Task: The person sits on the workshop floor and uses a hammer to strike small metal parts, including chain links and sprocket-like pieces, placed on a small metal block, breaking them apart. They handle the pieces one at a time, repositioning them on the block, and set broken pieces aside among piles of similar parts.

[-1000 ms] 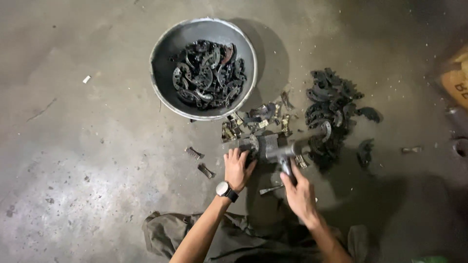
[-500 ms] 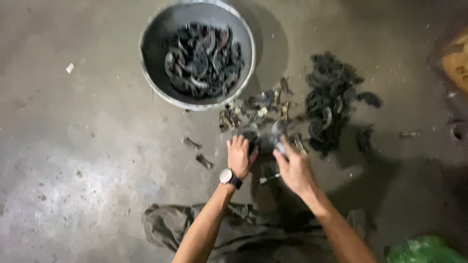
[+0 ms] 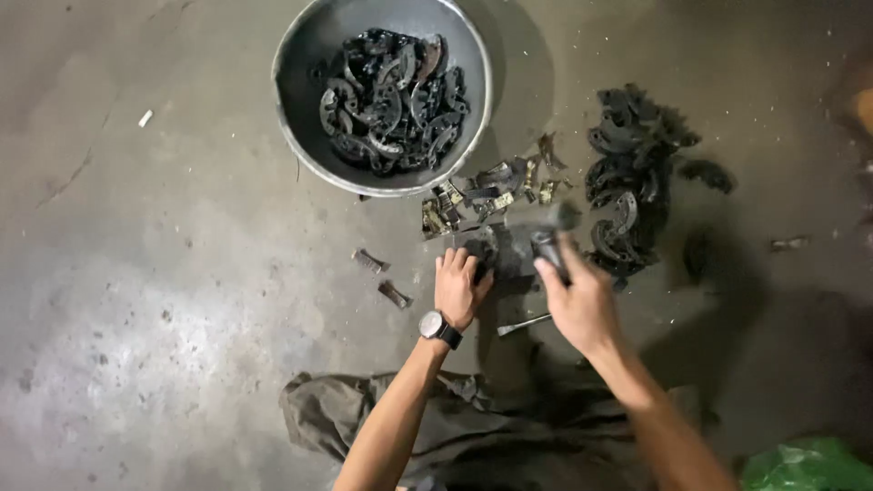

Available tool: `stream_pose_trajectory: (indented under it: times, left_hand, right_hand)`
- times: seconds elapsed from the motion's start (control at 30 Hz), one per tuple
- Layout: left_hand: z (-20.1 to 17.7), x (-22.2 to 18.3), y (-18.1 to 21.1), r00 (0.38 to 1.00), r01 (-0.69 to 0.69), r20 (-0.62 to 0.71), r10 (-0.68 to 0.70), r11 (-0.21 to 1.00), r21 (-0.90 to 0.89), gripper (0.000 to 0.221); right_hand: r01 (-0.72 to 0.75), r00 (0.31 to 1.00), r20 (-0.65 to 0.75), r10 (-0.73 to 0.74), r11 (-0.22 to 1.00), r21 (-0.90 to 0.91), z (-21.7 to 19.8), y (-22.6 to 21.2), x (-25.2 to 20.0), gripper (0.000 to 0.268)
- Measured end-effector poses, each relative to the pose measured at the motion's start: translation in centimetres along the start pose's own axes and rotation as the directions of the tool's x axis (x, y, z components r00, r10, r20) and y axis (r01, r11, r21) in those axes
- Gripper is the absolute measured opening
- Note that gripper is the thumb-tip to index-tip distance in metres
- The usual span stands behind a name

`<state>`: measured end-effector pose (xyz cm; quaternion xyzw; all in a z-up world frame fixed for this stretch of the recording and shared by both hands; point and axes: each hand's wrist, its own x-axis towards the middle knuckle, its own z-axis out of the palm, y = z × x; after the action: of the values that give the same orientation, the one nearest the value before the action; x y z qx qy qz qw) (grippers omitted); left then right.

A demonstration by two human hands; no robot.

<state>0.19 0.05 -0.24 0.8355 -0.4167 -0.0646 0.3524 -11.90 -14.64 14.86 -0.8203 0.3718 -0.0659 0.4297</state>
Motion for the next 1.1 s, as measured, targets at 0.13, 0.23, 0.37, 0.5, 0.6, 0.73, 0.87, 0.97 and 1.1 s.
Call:
stream_pose_trajectory:
  times: [0.13,0.23,0.37,0.5,0.6,0.73,0.87,0.97,1.1]
  left_hand:
    - [-0.3,-0.6,-0.1,0.999,-0.024,-0.044,0.023,0.999,-0.032,0.023]
    - [-0.4,-0.6,-0.2,0.999,-0.033,-0.03,0.032,0.999,-0.026,0.022]
    - [-0.5,0.2,-0.2,0.997,-0.066,-0.042,0.064,0.997,-0.051,0.022]
    - [-0.6,-0.4,-0.5,0.998,-0.062,-0.025,0.06,0.997,-0.048,0.022]
    - [-1.1,-0.5,-0.2,0.998,-0.058,0.003,0.058,0.997,-0.058,0.022]
    - [-1.1,-0.4,-0.1,0.998,-0.063,-0.001,0.063,0.996,-0.064,0.022]
    - [-0.5,-0.9,-0.6,0.998,-0.045,-0.034,0.044,0.997,-0.057,0.022]
    - [-0.4,-1.4,-0.7,0.998,-0.043,-0.058,0.04,0.997,-0.064,0.021]
    - [-0.5,-0.8,-0.1,0.993,-0.06,-0.1,0.057,0.998,-0.025,0.021]
  right_hand:
    - [0.473,0.818,-0.316,-0.481,0.874,-0.106,0.1,-0.4,-0.5,0.032]
    - [0.595,0.726,-0.484,-0.489,0.799,0.086,4.2,4.8,0.5,0.015]
    - [0.366,0.917,-0.079,-0.392,0.902,-0.228,3.5,3.8,2.3,0.034]
    - [0.276,0.956,-0.123,-0.265,0.958,0.076,-0.2,-2.1,1.4,0.045]
    - [0.539,0.75,-0.385,-0.538,0.835,-0.116,-1.0,-2.4,0.2,0.016]
    - [0.602,0.686,-0.535,-0.494,0.798,0.034,6.2,7.7,1.4,0.011]
    - [0.206,0.972,-0.081,-0.218,0.969,-0.136,4.0,5.1,1.4,0.047]
    - [0.069,0.994,-0.088,-0.064,0.996,0.064,1.1,0.5,0.2,0.048]
    - [0.384,0.822,-0.493,-0.286,0.917,0.109,2.9,4.3,-1.5,0.026]
